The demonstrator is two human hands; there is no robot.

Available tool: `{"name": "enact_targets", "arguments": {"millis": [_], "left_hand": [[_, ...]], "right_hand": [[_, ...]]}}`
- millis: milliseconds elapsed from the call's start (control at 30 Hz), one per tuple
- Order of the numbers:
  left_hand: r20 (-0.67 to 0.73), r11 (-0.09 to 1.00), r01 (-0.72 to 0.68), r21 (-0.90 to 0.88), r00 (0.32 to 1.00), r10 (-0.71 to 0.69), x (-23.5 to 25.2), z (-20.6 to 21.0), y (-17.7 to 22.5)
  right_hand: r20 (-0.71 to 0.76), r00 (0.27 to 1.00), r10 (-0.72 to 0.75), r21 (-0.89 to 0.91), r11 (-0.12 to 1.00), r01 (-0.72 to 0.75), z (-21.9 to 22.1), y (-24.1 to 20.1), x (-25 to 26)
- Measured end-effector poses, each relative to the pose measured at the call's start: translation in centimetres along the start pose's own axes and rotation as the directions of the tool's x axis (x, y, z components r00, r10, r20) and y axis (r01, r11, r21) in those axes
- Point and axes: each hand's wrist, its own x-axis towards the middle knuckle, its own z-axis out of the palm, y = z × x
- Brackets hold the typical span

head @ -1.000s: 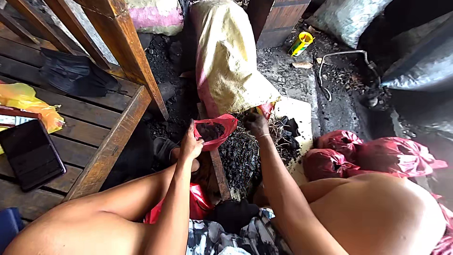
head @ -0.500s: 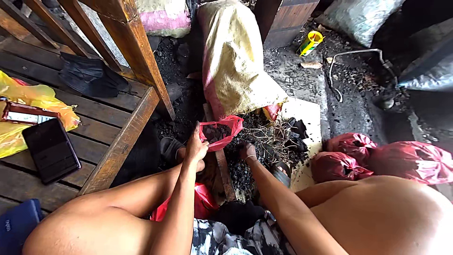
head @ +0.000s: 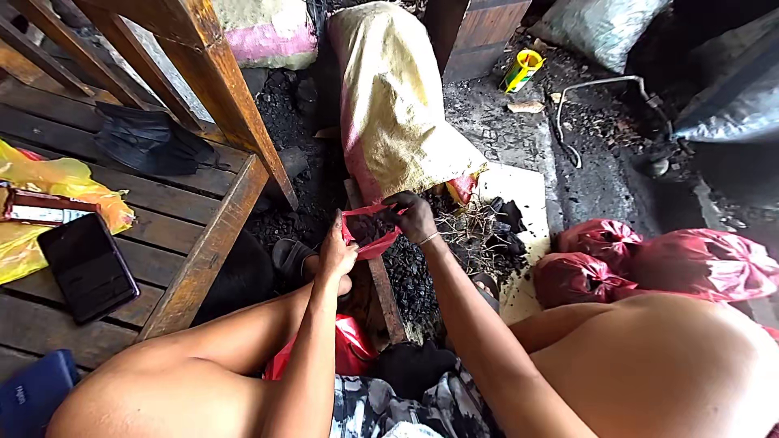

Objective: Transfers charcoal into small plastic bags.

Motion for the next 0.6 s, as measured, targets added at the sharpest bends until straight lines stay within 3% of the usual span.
{"name": "enact_targets", "arguments": {"millis": [33,100,233,333,433,500,600], "left_hand": [[-0.001,1.000,0.002,-0.001,1.000,-0.002,-0.1,-0.2,-0.1],[-0.004,1.000,0.017,-0.007,1.000,-0.017,-0.2,-0.5,-0.4],[-0.031,1.000,0.017,-0.020,0.999,-0.018,0.5,-0.4,-1.6],[-0.024,1.000,0.018,-0.016,1.000,-0.019,0.9,-0.1,-1.0],[-0.013,1.000,0.030,-0.011,0.999,-0.030,0.7,0.0,-0.7],[-0.014,1.000,0.032,-0.002,0.999,-0.032,0.2,-0.1,-0.6],[-0.009,0.999,0.054,0.008,0.998,-0.054,-0.3,-0.3,-0.6]], "right_hand": [[0.045,0.999,-0.028,-0.031,0.999,0.029,0.7,0.0,0.0],[-0.020,1.000,-0.004,-0.019,1.000,0.003,1.4,1.5,-0.3],[-0.246,0.903,0.352,0.032,0.934,-0.355,0.3,6.0,-1.8],[-0.033,0.844,0.536,-0.247,0.814,-0.526,0.0,9.0,-4.1],[0.229,0.787,0.573,-0.485,0.768,-0.418,3.4,10.2,-6.5],[0.247,0.769,0.590,-0.584,0.724,-0.368,5.9,10.1,-8.1],[0.208,0.799,0.564,-0.682,0.669,-0.295,8.1,10.5,-9.8]]}}
